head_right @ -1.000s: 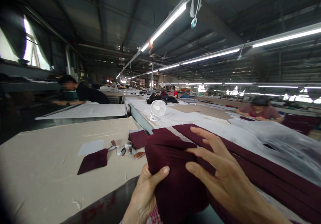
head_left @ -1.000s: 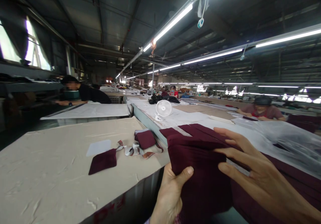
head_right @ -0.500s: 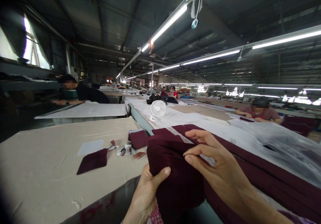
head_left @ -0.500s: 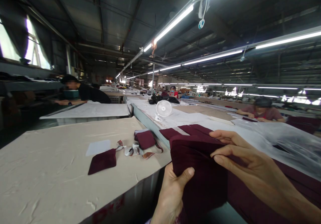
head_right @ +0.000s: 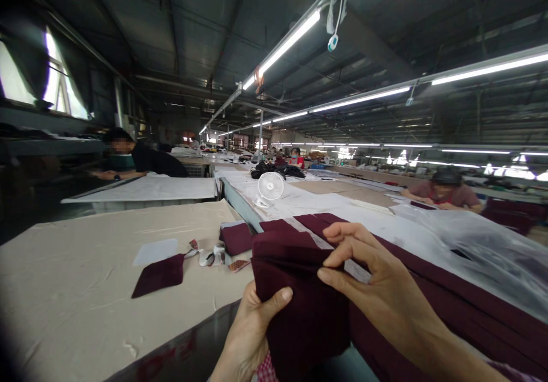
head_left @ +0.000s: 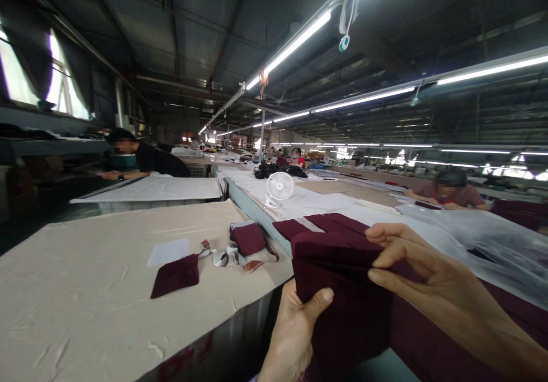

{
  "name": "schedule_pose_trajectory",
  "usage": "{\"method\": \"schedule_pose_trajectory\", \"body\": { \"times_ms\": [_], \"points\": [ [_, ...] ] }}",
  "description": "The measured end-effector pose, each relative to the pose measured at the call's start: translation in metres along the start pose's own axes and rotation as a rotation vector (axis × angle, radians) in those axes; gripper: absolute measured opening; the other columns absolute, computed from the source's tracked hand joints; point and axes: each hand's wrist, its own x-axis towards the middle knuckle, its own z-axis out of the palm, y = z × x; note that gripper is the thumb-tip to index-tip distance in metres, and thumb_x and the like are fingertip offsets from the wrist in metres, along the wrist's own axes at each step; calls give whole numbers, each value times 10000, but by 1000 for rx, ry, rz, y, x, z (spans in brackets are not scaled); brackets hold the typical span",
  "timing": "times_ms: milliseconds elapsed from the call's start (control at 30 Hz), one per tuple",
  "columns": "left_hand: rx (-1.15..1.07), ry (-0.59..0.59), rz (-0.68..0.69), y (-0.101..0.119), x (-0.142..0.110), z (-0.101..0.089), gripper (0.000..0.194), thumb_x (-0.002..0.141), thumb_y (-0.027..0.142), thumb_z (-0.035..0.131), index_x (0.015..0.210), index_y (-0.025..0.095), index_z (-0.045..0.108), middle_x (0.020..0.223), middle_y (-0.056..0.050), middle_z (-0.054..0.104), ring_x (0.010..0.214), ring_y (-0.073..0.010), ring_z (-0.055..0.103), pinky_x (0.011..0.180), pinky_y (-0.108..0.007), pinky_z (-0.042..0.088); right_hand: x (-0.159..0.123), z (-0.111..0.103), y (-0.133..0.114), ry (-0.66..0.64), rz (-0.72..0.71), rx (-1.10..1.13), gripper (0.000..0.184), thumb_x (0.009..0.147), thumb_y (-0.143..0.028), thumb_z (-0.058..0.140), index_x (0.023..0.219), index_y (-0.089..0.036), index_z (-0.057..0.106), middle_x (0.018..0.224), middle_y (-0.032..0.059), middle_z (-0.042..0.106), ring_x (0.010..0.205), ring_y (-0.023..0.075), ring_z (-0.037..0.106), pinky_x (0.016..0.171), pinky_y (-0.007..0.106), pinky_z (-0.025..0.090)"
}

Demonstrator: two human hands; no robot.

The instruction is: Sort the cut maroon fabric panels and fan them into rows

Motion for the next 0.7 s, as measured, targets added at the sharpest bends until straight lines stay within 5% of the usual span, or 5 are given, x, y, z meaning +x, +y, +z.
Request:
{"method": "schedule_pose_trajectory", "body": {
  "times_ms": [200,333,567,700],
  "points": [
    [-10,-12,-7,0,0,0,228,671,231,885,859,141,792,775,-76,781,734,-209,722,744,-307,545,3,-2,4,98,-300,-150,233,940,-408,666,756,-265,656,1103,38,634,983,235,653,814,355,514],
    [-27,-19,-13,0,0,2,222,669,221,886,856,147,795,765,-71,778,727,-198,718,743,-296,542,7,-7,3,32,-485,-229,98,953,-241,646,859,-269,634,1015,21,661,952,223,616,820,354,471],
    [-30,-18,-13,0,-1,2,207,657,221,892,824,145,795,752,-74,781,691,-195,718,709,-286,547,10,-15,3,-37,-600,-285,154,964,-124,563,879,-238,622,946,20,688,857,194,635,776,329,465],
    [-24,-14,-17,-3,1,-1,214,650,228,895,816,144,788,734,-68,772,653,-185,704,667,-268,528,15,-18,2,-133,-701,-330,300,1000,-88,449,1103,-252,678,896,9,681,795,161,617,716,296,457]
  ]
}}
